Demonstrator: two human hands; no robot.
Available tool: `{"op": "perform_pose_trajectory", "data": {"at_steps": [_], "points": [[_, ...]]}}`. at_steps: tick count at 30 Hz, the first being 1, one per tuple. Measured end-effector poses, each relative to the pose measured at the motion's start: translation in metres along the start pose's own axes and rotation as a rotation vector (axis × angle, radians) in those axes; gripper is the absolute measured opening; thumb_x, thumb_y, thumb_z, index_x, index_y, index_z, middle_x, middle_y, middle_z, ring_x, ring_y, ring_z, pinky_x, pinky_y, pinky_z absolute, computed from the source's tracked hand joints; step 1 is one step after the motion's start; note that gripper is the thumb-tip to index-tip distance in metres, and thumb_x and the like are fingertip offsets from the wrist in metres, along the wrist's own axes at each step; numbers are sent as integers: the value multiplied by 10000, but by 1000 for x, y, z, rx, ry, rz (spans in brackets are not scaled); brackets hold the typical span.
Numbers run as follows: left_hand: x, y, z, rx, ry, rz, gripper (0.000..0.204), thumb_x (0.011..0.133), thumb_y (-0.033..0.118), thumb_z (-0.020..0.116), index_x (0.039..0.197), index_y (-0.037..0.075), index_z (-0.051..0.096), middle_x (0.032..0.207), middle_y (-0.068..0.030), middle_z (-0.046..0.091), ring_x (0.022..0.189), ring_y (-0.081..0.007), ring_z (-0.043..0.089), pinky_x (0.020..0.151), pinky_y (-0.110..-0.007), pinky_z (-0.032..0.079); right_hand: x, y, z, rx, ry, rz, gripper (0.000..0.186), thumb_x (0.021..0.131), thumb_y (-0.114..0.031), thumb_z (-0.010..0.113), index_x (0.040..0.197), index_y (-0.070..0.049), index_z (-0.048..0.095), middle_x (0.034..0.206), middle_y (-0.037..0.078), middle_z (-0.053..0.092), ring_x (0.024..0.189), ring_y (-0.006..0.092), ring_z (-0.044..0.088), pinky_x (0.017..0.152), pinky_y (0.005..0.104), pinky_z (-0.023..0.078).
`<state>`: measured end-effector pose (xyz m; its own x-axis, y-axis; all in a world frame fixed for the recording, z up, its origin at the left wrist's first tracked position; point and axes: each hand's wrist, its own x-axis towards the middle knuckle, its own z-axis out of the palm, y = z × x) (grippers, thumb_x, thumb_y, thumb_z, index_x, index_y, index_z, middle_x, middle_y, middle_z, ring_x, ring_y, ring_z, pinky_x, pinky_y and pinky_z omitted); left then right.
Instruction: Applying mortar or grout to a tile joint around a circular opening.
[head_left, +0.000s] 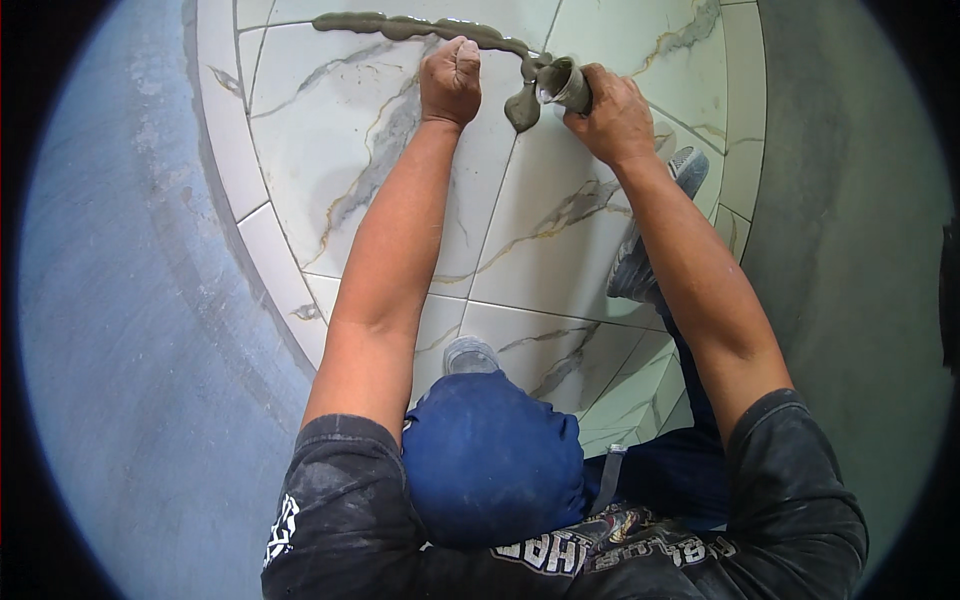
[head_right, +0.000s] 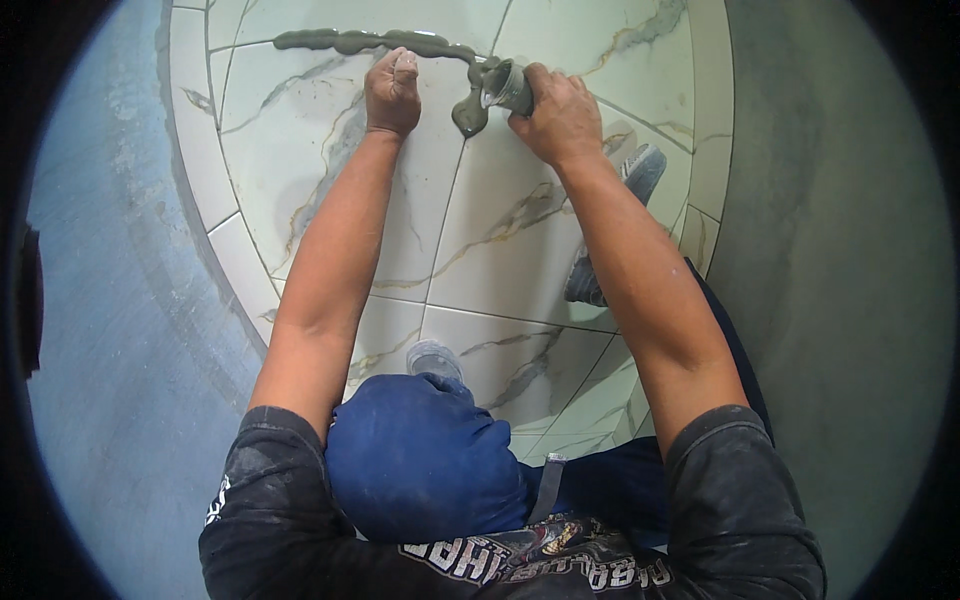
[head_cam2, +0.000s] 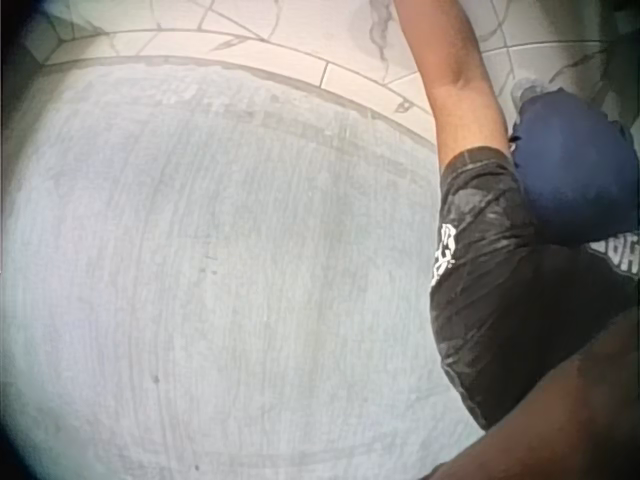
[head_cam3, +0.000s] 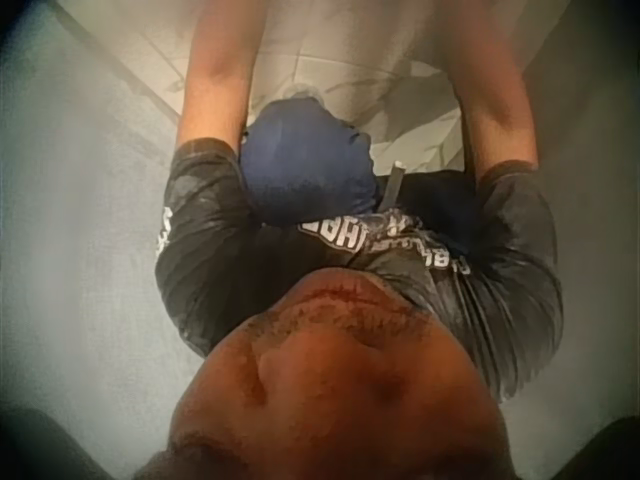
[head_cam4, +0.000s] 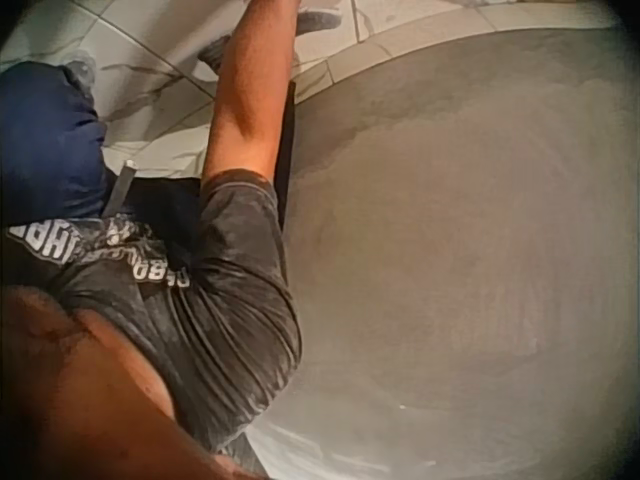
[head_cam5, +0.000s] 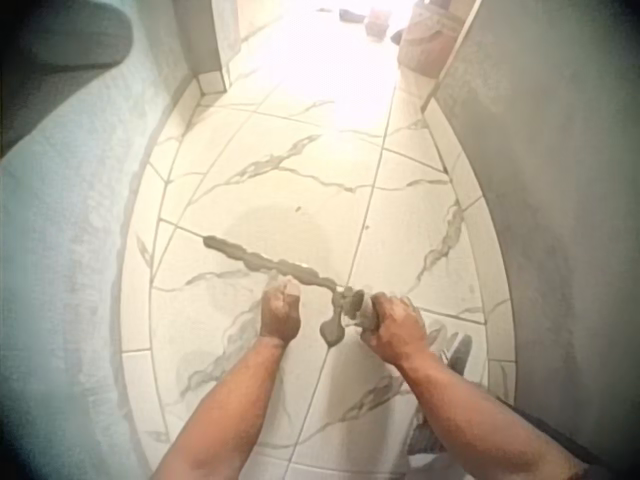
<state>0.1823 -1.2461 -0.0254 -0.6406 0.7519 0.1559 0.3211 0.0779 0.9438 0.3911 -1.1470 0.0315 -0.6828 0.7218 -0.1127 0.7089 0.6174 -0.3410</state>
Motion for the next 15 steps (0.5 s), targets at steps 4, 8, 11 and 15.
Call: {"op": "perform_pose_trajectory", "data": {"at_steps": [4, 8, 11, 15], "points": [[0, 0, 0, -16, -2, -18, 427, 1005, 348, 486, 749, 9, 527, 591, -163, 471, 539, -310, 484, 556, -411, 416, -22, -9, 4, 9, -43, -35, 525, 686, -236, 807, 1147, -125, 582, 1003, 121, 656, 1011, 347, 616, 897, 454, 501], [-1, 0, 0, -16, -2, -23, 419, 1005, 338, 485, 754, 8, 536, 591, -166, 479, 541, -321, 487, 557, -410, 421, -45, -22, 6, 37, -77, -22, 506, 680, -179, 774, 1152, -125, 600, 1012, 126, 662, 990, 355, 612, 900, 456, 496], [0, -2, 0, -4, 7, -3, 415, 1004, 333, 486, 749, 8, 530, 589, -166, 477, 537, -326, 480, 553, -414, 416, -57, -28, 8, 34, -89, -29, 528, 672, -173, 782, 1167, -125, 602, 1037, 113, 660, 1008, 347, 608, 913, 447, 495], [0, -2, 1, -26, -23, -18, 393, 1007, 317, 493, 757, 14, 491, 628, -37, 390, 618, -155, 376, 575, -340, 363, -68, -33, 8, 30, -125, -18, 543, 663, -169, 787, 1173, -128, 604, 1040, 108, 658, 1013, 341, 605, 915, 444, 494]]}}
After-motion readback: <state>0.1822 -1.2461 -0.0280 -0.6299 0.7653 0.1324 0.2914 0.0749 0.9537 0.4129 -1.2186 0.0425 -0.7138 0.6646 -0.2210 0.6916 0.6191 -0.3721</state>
